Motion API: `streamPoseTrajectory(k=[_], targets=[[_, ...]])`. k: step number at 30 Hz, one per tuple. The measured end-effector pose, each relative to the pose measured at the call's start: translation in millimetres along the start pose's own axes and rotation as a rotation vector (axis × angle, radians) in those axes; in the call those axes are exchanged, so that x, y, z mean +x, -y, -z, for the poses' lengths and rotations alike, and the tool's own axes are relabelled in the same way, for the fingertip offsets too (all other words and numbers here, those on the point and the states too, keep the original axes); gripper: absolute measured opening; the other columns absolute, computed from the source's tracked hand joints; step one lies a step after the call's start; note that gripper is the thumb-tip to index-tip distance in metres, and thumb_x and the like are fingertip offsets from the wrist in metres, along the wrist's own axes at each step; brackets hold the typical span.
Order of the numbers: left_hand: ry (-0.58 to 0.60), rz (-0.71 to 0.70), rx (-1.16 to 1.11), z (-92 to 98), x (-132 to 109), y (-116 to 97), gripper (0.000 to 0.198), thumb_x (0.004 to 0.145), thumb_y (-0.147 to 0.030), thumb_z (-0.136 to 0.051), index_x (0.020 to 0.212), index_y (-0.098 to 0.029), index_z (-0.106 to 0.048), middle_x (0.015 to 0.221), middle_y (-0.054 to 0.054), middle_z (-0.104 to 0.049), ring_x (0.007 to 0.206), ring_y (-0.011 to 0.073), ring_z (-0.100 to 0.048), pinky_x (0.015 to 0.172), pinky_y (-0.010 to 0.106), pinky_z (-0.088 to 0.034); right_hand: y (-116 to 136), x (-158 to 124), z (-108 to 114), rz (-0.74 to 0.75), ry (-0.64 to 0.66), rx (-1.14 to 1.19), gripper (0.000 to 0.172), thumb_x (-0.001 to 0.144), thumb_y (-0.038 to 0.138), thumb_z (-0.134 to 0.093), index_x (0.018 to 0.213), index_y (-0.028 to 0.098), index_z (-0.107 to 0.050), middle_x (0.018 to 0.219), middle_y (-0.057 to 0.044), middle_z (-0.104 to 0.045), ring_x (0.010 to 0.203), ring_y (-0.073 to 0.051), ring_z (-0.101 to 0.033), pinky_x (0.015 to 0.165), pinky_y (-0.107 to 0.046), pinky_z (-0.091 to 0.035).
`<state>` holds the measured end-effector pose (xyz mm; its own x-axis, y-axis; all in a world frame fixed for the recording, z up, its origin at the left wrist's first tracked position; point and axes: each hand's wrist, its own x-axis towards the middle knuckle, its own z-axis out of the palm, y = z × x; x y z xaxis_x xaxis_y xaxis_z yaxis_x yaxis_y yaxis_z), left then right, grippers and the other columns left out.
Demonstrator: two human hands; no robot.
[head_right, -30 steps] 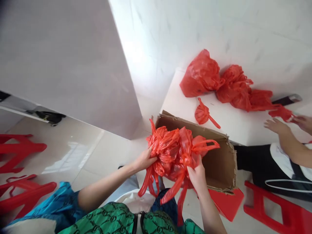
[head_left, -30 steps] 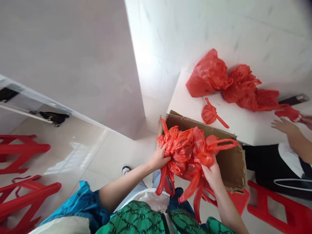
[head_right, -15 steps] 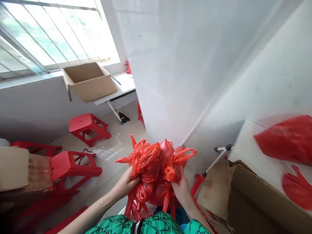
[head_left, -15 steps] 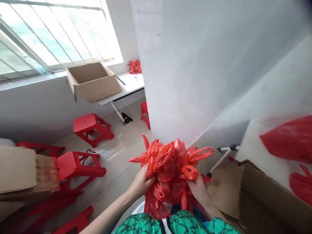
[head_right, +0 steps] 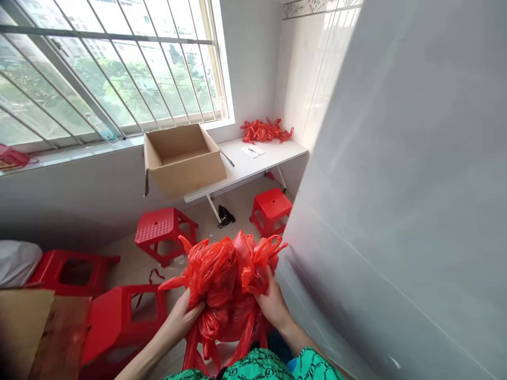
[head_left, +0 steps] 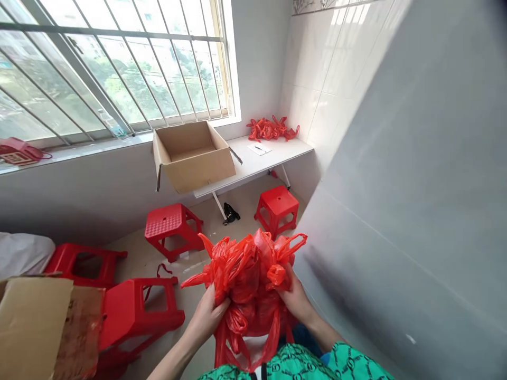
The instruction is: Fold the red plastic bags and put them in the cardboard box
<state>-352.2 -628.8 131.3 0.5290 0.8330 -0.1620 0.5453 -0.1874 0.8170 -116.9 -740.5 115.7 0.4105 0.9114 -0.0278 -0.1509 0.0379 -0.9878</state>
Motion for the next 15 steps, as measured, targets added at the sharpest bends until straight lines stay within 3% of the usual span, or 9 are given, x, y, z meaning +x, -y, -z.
streamPoseTrajectory(k=[6,15], targets=[[0.028,-0.076,0.030,59.7,150,-5,0.018,0.073,-0.027,-0.052,0.089,-0.023,-0.060,0.097,0.005,-0.070,0.098,0.0300,-0.061,0.092,0.041,-0.049,10,139,-33,0.015,-0.087,-0.017,0.046,0.076,0.038,-0.076,0.118,0.028,-0.060,0.117,-0.004,-0.070,0.108,-0.027,-0.065,0.096,-0.043,-0.052],[0.164,-0.247,0.064,143.7,372,-33,0.038,0.072,-0.017,-0.049,0.109,-0.016,-0.059,0.116,0.010,-0.065,0.111,0.0302,-0.058,0.101,0.043,-0.044,3,332,-59,0.032,-0.297,-0.091,0.052,0.076,0.038,-0.074,0.124,0.027,-0.059,0.120,-0.006,-0.068,0.114,-0.030,-0.062,0.099,-0.050,-0.049]])
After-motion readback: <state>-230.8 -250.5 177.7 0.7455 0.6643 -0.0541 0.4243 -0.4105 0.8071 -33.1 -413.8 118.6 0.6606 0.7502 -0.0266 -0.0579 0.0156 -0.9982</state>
